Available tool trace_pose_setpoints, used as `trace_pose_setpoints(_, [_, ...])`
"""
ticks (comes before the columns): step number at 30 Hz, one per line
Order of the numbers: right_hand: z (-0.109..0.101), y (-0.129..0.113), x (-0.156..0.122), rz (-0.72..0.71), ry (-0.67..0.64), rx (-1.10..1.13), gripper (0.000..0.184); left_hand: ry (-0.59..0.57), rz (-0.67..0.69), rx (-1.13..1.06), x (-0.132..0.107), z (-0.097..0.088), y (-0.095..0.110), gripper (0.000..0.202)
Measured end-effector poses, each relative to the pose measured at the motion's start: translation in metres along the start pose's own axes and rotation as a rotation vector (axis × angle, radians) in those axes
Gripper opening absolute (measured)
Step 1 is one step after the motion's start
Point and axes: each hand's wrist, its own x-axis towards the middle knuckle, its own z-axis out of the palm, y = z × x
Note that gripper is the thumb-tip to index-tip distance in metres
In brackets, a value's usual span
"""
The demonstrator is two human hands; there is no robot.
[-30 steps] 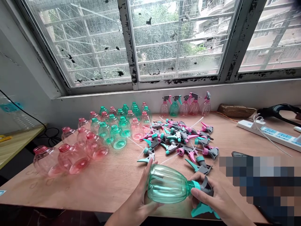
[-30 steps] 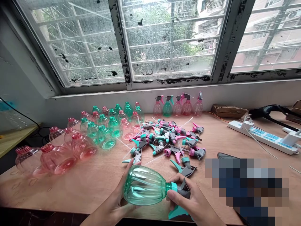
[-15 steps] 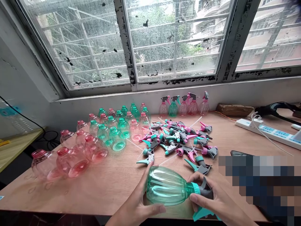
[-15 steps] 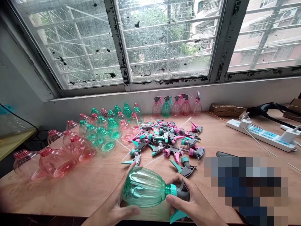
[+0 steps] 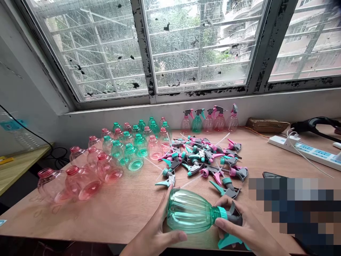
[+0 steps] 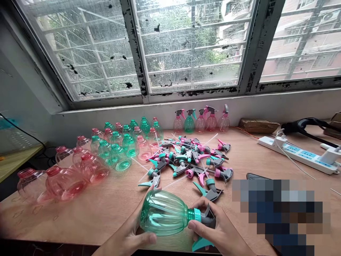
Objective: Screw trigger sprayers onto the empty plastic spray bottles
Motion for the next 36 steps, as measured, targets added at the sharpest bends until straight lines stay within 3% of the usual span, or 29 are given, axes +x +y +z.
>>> trace_pose_setpoints(11, [-0.0003, -0.0003, 0.0014, -0.065, -0.006, 0.031, 0.040, -0.014, -0.011, 0.001, -0.0004, 0.0011, -0.0004, 0.113])
trace_pose_setpoints(15, [-0.0017, 0.0033, 0.0023, -0.081, -0.010, 0.011, 0.041, -0.032, -0.002, -0.009, -0.0006, -0.0007, -0.0017, 0.107])
trace_pose_setpoints(23, [-0.0024, 0.0019, 0.0021, -0.050, -0.007, 0.010, 0.039, -0.004, 0.047, 0.161, -0.0012, -0.0001, 0.0009, 0.112])
trace_pose_setpoints(31, [0.0004, -0.0017, 0.0008, -0.070, -0.007, 0.023, 0.040, -0.042, -0.014, -0.015, -0.0005, -0.0002, 0.0022, 0.104])
trace_pose_setpoints(36, [-0.0015, -0.0023, 0.0003, -0.058, -0.014, 0.033, 0.037, -0.053, -0.011, 0.023, -0.0010, -0.0011, 0.0025, 0.105])
